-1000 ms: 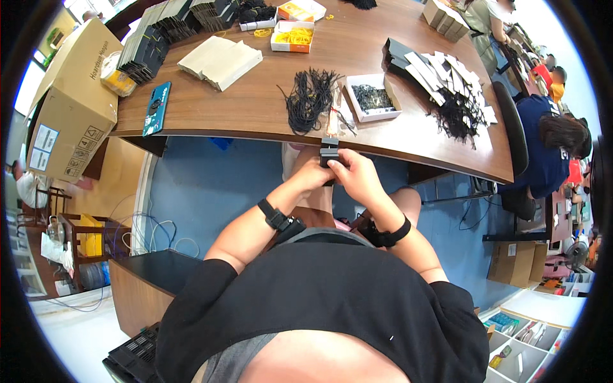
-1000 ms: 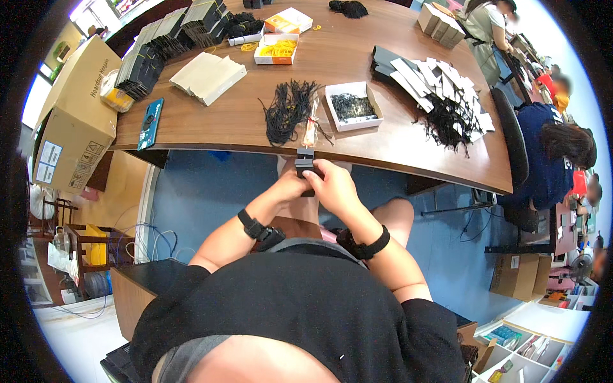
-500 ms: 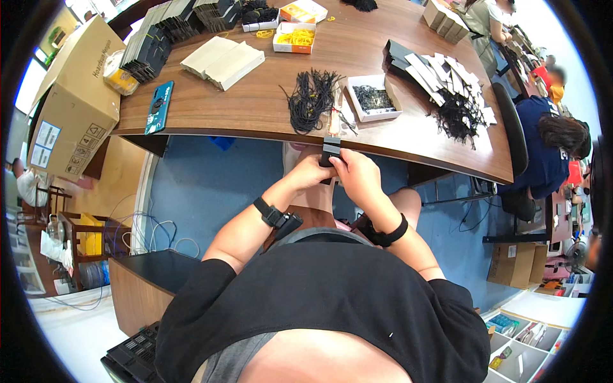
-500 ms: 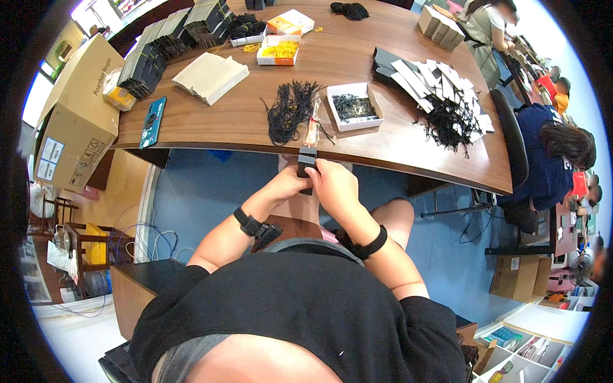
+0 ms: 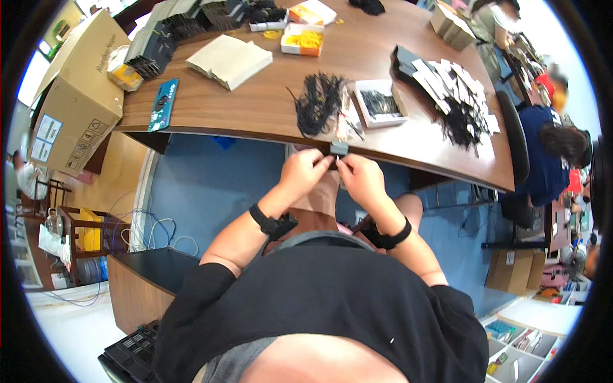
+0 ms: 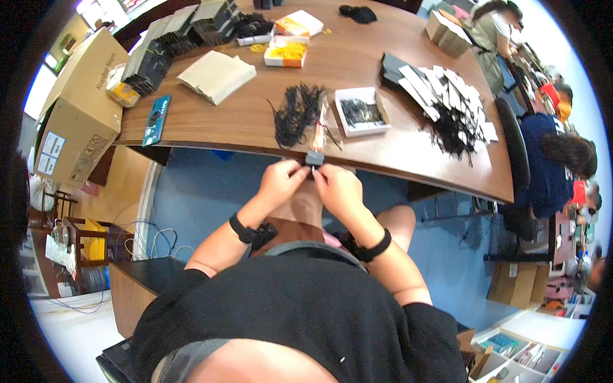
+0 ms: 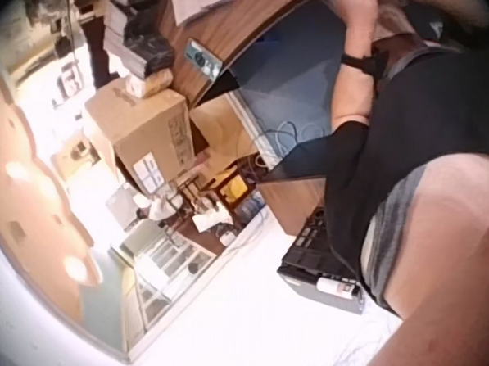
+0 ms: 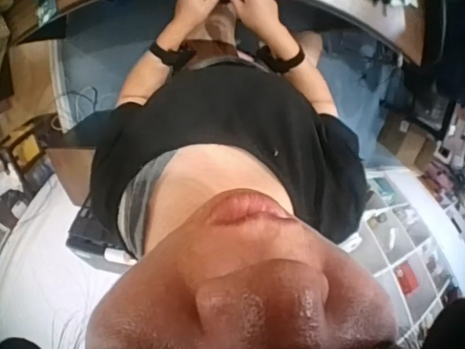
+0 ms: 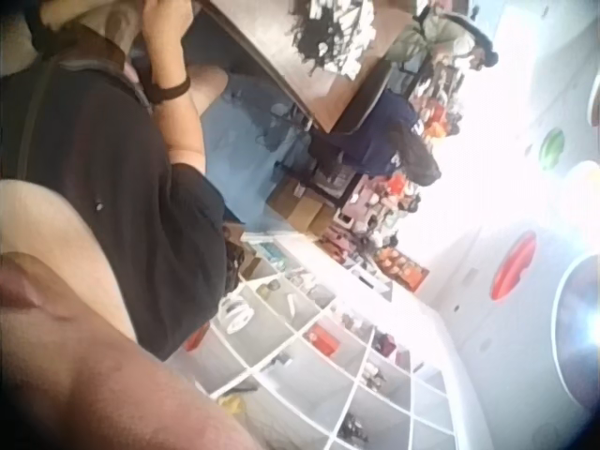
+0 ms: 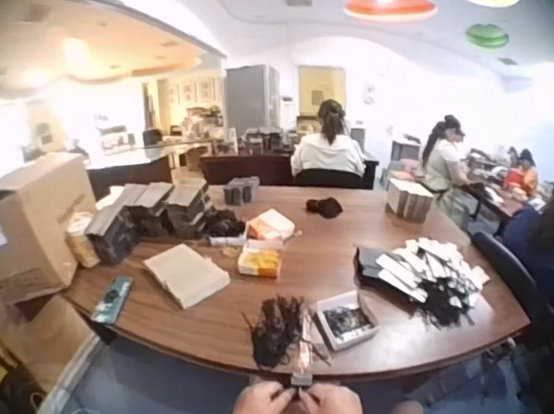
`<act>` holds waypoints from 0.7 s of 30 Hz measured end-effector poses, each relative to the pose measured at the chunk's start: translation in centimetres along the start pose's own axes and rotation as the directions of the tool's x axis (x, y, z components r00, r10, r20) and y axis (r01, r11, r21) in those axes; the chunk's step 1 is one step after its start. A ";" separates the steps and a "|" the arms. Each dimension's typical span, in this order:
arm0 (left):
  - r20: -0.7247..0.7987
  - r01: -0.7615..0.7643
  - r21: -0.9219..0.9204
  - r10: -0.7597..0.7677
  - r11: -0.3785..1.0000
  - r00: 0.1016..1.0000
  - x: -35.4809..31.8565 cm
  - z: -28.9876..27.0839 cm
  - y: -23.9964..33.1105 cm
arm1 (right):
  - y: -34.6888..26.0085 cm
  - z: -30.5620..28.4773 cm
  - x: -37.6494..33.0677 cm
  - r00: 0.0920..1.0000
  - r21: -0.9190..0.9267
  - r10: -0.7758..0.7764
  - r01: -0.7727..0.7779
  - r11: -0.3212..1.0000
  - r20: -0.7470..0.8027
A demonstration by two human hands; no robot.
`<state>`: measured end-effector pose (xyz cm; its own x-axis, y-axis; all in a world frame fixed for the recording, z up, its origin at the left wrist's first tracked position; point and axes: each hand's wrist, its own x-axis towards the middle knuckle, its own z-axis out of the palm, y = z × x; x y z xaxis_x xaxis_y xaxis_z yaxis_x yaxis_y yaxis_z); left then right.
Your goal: The recorder is assembling small plastic components by inserting and attaching wire ties at a production desk.
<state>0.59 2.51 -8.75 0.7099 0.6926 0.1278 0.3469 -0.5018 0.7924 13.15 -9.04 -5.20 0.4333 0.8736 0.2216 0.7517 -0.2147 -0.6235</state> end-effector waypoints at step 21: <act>-0.312 0.376 0.844 -0.220 0.381 0.924 18.7 -29.0 -3.9 | 12.5 -7.6 3.5 0.741 -0.260 -0.043 -0.180 0.949 -0.670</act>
<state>-5.23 32.42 7.84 0.3883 0.9124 0.1297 0.9169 -0.3684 -0.1536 27.84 -12.04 -6.52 0.6221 0.3641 0.6932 0.7642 -0.4748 -0.4365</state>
